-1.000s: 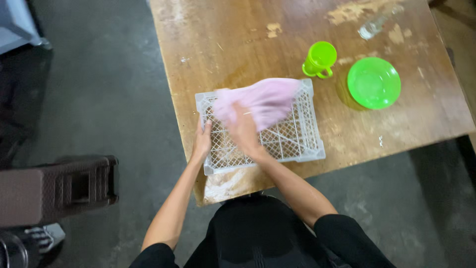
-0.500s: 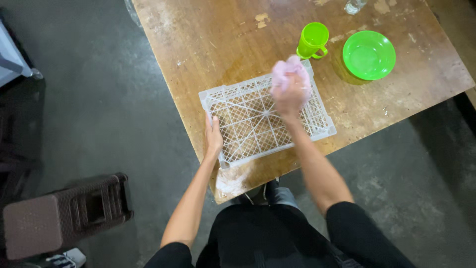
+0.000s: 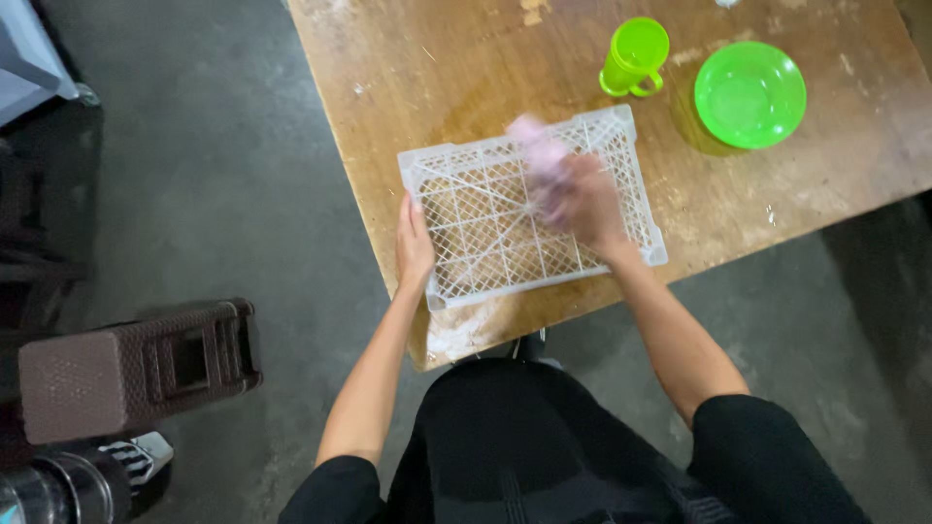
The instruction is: The person wipes the inside and outside of a white plastic crate using a cloth, turning the crate over several times to reach different sides.
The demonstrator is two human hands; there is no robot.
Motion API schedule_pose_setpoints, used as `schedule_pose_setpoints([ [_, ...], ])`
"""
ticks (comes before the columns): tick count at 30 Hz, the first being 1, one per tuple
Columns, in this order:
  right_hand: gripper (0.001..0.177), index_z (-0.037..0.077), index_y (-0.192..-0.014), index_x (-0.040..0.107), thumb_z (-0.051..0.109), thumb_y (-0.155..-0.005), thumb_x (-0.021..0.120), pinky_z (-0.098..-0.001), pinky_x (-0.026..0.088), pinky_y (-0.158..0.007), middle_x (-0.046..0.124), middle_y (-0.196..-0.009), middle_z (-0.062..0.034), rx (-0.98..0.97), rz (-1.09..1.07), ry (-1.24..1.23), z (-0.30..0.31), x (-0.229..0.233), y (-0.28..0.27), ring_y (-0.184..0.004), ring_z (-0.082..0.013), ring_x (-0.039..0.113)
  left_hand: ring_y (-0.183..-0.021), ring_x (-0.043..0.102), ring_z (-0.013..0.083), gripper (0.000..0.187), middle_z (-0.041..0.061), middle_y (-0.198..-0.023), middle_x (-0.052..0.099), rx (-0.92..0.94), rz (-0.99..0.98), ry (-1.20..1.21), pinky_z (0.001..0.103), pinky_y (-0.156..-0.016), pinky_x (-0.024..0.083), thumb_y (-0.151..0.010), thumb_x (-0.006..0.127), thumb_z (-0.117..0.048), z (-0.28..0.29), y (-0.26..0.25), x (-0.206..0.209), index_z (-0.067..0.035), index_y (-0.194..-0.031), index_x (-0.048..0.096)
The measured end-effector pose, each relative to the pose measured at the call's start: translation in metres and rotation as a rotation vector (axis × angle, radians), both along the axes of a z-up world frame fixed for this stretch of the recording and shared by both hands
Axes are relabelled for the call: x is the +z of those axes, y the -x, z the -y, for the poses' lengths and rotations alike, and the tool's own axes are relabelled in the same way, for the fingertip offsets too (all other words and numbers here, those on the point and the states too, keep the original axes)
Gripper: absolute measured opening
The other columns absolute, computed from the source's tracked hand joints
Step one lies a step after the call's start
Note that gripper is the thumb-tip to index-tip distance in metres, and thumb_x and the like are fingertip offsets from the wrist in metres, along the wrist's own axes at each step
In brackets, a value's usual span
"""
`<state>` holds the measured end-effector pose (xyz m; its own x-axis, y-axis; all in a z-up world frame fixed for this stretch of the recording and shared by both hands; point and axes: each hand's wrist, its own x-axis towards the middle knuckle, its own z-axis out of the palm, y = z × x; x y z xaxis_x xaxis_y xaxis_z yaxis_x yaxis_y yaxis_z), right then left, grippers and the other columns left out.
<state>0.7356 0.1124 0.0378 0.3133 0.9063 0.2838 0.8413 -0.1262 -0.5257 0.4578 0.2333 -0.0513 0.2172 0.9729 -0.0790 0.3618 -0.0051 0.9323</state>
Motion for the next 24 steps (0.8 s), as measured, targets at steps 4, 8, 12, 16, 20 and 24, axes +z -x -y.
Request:
schedule_pose_setpoints([
  [4, 0.026, 0.01, -0.128, 0.052, 0.018, -0.105, 0.057, -0.0389, 0.06, -0.071, 0.067, -0.106, -0.0083, -0.288, -0.423, -0.12, 0.004, -0.025, 0.051, -0.085, -0.0252, 0.069, -0.133, 0.059, 0.0346, 0.049, 0.022, -0.141, 0.062, 0.023, -0.019, -0.008, 0.039, -0.11, 0.043, -0.109, 0.037, -0.031, -0.006, -0.012, 0.007, -0.002, -0.147, 0.051],
  [8, 0.044, 0.008, -0.128, 0.057, 0.022, -0.088, 0.069, -0.05, 0.05, -0.089, 0.062, -0.119, -0.0218, 0.092, -0.212, 0.039, 0.022, -0.018, 0.186, -0.106, -0.0406, 0.061, -0.133, 0.058, 0.035, 0.047, 0.023, -0.141, 0.062, -0.003, 0.037, -0.041, 0.04, -0.111, 0.044, -0.11, 0.04, -0.03, -0.001, -0.002, 0.001, 0.0, -0.144, 0.052],
  [12, 0.041, 0.003, -0.131, 0.058, 0.026, -0.097, 0.062, -0.044, 0.053, -0.086, 0.063, -0.121, -0.0178, 0.41, -0.149, -0.058, 0.066, 0.003, 0.146, -0.106, -0.0366, 0.065, -0.131, 0.059, 0.0343, 0.048, 0.022, -0.14, 0.062, -0.015, -0.069, -0.022, 0.039, -0.109, 0.044, -0.109, 0.039, -0.029, -0.004, -0.006, 0.011, -0.001, -0.145, 0.052],
  [16, 0.026, 0.006, -0.118, 0.064, 0.022, -0.097, 0.066, -0.0433, 0.054, -0.074, 0.066, -0.1, -0.0165, -0.017, 0.008, 0.041, 0.117, 0.01, 0.03, -0.086, -0.0315, 0.066, -0.134, 0.057, 0.0345, 0.049, 0.023, -0.144, 0.059, -0.071, -0.054, -0.067, 0.039, -0.11, 0.042, -0.109, 0.039, -0.029, -0.001, -0.001, 0.019, 0.001, -0.146, 0.05],
  [20, 0.029, 0.002, -0.121, 0.062, 0.014, -0.095, 0.064, -0.0517, 0.05, -0.085, 0.065, -0.109, -0.021, -0.379, 0.279, -0.122, 0.126, 0.008, 0.025, -0.096, -0.0421, 0.064, -0.137, 0.055, 0.0344, 0.049, 0.022, -0.146, 0.059, -0.045, -0.024, -0.083, 0.04, -0.113, 0.041, -0.11, 0.041, -0.029, 0.0, -0.002, 0.016, 0.002, -0.146, 0.051],
  [24, 0.029, 0.001, -0.115, 0.063, 0.012, -0.088, 0.066, -0.0537, 0.048, -0.097, 0.067, -0.109, -0.0191, -0.23, -0.047, -0.19, 0.087, -0.001, 0.123, -0.106, -0.0365, 0.063, -0.14, 0.053, 0.0331, 0.05, 0.02, -0.151, 0.054, -0.009, -0.07, 0.042, 0.039, -0.115, 0.04, -0.109, 0.045, -0.031, 0.0, -0.01, 0.031, 0.0, -0.149, 0.046],
])
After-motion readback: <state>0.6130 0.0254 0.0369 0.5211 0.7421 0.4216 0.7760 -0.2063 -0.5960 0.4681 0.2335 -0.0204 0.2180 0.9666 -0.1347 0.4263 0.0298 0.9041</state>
